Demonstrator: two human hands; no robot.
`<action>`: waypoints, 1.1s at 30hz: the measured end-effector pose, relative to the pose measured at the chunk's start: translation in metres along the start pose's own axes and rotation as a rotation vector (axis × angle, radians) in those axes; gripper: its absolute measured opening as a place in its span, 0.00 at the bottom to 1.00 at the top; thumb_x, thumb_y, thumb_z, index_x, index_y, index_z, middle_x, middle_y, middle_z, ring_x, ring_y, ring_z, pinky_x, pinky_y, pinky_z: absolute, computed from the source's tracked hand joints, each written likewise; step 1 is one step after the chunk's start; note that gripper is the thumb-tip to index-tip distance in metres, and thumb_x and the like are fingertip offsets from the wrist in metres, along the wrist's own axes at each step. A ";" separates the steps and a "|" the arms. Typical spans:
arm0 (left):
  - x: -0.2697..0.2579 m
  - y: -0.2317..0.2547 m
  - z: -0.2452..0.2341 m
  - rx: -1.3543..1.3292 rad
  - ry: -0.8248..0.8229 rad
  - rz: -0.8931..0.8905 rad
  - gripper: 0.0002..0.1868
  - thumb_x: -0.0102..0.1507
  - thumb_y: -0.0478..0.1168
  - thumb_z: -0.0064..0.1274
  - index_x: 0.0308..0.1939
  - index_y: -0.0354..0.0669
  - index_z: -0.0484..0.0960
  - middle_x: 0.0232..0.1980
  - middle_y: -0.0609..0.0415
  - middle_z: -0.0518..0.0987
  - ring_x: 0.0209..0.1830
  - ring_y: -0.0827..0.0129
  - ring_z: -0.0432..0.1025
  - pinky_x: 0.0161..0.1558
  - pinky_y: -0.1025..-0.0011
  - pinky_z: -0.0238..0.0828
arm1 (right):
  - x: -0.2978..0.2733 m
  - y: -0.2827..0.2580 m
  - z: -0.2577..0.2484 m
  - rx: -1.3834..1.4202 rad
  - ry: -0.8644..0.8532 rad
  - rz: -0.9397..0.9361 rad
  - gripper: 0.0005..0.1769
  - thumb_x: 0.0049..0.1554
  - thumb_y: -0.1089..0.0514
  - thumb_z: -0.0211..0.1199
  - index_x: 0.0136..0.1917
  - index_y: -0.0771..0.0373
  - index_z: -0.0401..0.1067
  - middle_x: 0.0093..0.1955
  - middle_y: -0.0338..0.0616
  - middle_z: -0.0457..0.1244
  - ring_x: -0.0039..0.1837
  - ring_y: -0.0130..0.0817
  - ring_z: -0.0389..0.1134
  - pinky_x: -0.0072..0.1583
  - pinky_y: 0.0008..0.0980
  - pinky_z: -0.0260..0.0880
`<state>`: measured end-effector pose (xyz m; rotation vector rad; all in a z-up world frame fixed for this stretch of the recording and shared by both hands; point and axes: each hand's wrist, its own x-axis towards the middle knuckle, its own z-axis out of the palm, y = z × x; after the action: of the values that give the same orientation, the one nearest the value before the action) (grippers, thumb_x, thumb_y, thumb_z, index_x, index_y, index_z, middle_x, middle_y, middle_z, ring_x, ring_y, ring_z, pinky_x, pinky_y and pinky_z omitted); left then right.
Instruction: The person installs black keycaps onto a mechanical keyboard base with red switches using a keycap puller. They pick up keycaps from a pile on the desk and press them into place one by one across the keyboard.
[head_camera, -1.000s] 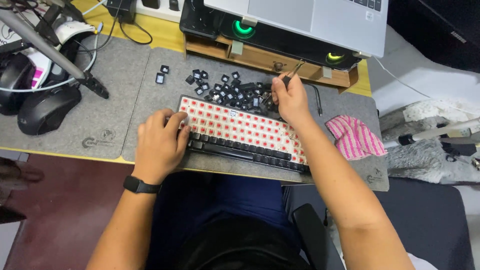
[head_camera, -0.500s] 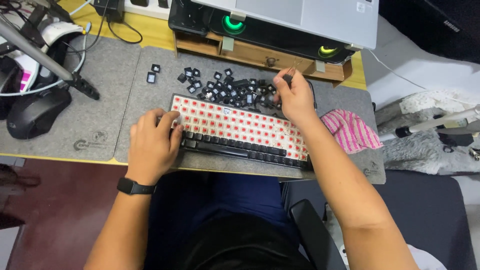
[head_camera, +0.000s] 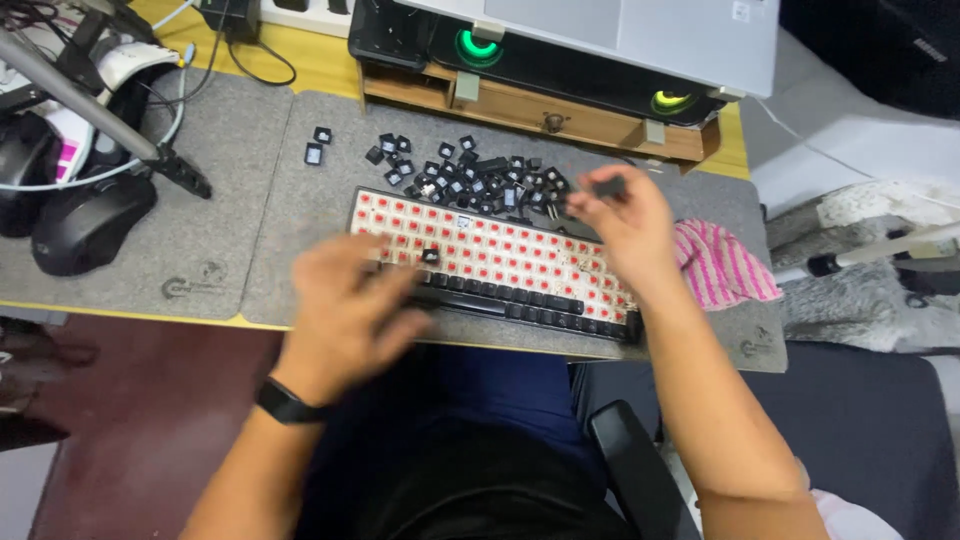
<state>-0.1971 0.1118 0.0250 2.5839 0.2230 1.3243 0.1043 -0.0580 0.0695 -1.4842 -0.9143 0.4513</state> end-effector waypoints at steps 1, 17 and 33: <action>-0.001 0.003 0.003 0.005 -0.006 -0.001 0.22 0.63 0.62 0.56 0.52 0.54 0.81 0.57 0.43 0.75 0.60 0.45 0.70 0.57 0.49 0.64 | -0.008 0.002 -0.004 0.008 -0.001 0.003 0.15 0.63 0.74 0.54 0.63 0.69 0.62 0.60 0.54 0.63 0.58 0.35 0.72 0.65 0.35 0.78; 0.069 -0.012 0.082 0.271 -0.339 -0.057 0.03 0.64 0.45 0.56 0.39 0.55 0.83 0.33 0.61 0.78 0.37 0.64 0.74 0.39 0.66 0.68 | -0.090 0.009 -0.049 -0.168 -0.048 0.049 0.18 0.56 0.71 0.68 0.59 0.71 0.72 0.52 0.54 0.71 0.55 0.36 0.74 0.57 0.35 0.77; 0.052 0.089 0.140 -0.224 -0.412 0.124 0.06 0.66 0.46 0.55 0.38 0.54 0.86 0.43 0.59 0.80 0.48 0.65 0.68 0.48 0.64 0.60 | -0.090 -0.002 -0.047 -0.528 -0.101 -0.135 0.13 0.53 0.63 0.73 0.52 0.62 0.78 0.42 0.45 0.73 0.41 0.38 0.75 0.43 0.34 0.75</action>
<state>-0.0503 0.0196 0.0103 2.6317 -0.1506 0.7675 0.0841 -0.1565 0.0572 -1.8700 -1.2711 0.1904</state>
